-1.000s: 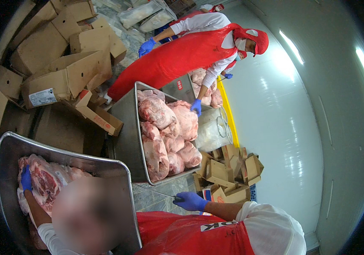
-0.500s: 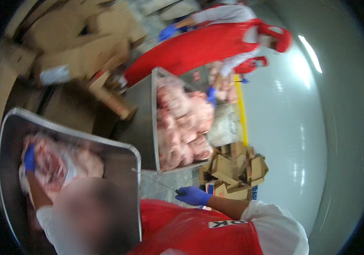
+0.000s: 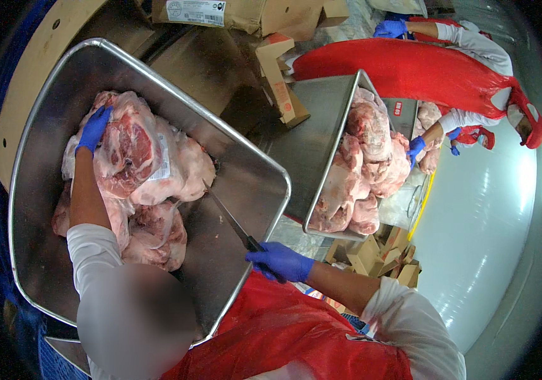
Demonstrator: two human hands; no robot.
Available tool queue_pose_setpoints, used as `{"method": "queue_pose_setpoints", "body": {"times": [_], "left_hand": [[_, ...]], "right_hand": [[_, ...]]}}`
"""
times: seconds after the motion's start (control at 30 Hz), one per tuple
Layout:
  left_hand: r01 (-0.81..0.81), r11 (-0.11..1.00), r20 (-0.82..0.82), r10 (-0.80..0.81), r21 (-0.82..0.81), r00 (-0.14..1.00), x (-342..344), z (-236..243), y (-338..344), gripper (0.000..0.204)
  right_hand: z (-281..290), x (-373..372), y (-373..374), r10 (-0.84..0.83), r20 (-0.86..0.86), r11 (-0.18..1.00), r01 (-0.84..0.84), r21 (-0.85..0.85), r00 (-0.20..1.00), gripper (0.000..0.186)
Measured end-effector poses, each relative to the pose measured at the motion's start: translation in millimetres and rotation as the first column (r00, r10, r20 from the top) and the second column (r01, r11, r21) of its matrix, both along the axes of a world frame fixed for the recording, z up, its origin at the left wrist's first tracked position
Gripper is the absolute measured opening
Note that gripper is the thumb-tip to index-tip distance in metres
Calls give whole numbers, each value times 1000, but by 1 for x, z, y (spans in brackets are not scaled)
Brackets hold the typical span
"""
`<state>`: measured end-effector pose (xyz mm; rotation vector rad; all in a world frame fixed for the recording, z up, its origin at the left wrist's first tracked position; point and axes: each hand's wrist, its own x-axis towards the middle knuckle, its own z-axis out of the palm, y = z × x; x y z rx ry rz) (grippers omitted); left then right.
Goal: The person uses a knife to cut large pieces of raw meat in a metal tray. They separate the meat into smaller portions and place them into another tray while wearing gloves and a red apron.
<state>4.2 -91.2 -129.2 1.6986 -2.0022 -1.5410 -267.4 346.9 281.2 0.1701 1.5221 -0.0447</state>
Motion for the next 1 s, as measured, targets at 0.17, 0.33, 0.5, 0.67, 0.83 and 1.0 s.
{"method": "queue_pose_setpoints", "body": {"times": [0.17, 0.33, 0.5, 0.67, 0.83, 1.0], "left_hand": [[-81, 988, -119, 97, 132, 988, 2, 18, 1, 76], [-62, 977, -190, 102, 206, 977, 14, 12, -5, 74], [-85, 976, -75, 102, 200, 992, 1, 33, -10, 77], [19, 993, 2, -19, 114, 1000, 8, 11, -21, 78], [26, 996, 0, -26, 83, 1000, 11, -19, -31, 74], [201, 980, 249, -198, 13, 948, 6, -37, -49, 62]], "right_hand": [[-51, 12, -47, -109, -22, 994, 109, 1, 994, 28], [-117, 26, -79, -279, 50, 960, 277, 40, 959, 34], [-163, 55, -139, -535, 184, 844, 532, 70, 824, 39], [-201, 85, -178, -678, 102, 733, 680, 18, 728, 44], [-214, 90, -198, -729, 126, 681, 732, 30, 673, 52], [-222, 90, -202, -756, 169, 642, 766, 9, 632, 53]]}}
